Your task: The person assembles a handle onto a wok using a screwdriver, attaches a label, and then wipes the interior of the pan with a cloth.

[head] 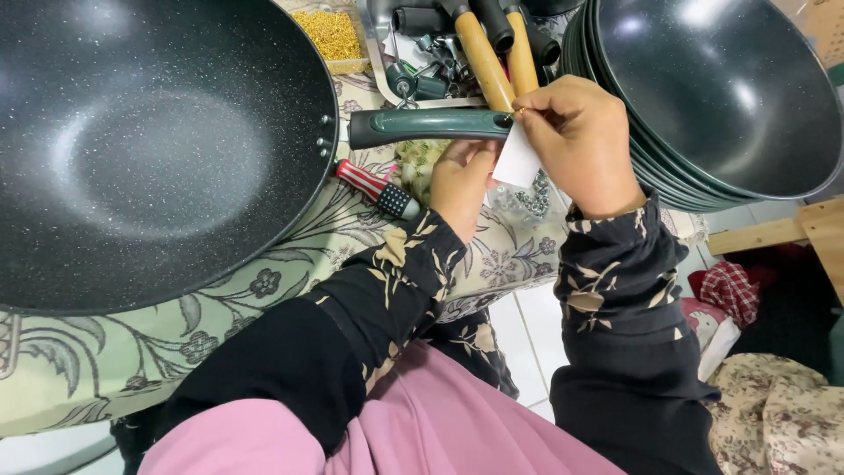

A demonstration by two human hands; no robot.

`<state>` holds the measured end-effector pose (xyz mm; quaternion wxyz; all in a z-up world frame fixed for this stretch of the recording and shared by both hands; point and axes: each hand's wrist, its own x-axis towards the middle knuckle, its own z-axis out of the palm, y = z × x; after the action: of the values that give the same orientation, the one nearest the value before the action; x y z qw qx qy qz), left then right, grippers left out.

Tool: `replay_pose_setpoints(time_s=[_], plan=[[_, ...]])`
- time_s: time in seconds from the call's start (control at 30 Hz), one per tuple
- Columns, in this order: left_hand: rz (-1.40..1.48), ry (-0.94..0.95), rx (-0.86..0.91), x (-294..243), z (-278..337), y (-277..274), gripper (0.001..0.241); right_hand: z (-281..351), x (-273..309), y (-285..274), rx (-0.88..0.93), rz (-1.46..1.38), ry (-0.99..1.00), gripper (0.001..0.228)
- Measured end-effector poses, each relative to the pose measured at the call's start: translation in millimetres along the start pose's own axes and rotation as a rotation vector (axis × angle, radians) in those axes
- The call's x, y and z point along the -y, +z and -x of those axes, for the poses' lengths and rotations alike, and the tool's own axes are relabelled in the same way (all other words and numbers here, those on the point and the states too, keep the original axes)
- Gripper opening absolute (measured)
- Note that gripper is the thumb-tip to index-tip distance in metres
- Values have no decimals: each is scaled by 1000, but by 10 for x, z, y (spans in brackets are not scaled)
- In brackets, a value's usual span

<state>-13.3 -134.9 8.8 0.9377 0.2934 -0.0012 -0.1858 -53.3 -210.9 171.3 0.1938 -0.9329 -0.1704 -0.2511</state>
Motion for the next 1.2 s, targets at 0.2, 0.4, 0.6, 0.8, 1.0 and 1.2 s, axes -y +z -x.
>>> replay_pose_setpoints(time_s=[0.2,0.4,0.6,0.8,1.0,1.2], plan=[[91,33,86,-113,12,-80,20,-80,-72,-62,120,5,-55,10],[120,11,136,-90,-6,-109,18,-138,-6,-107,212,52,-53,12],[143,-73,140,-135,-37,-113,18,-236,51,-168,339,229,-135,13],[246,-63,218,-146,-44,-93,16,-322,59,-193,457,214,-162,17],[172,-38,246,-12,-126,-140,16,-374,68,-209,509,224,-167,22],[160,-40,262,-34,-116,-114,26,-396,28,-203,504,200,-194,22]])
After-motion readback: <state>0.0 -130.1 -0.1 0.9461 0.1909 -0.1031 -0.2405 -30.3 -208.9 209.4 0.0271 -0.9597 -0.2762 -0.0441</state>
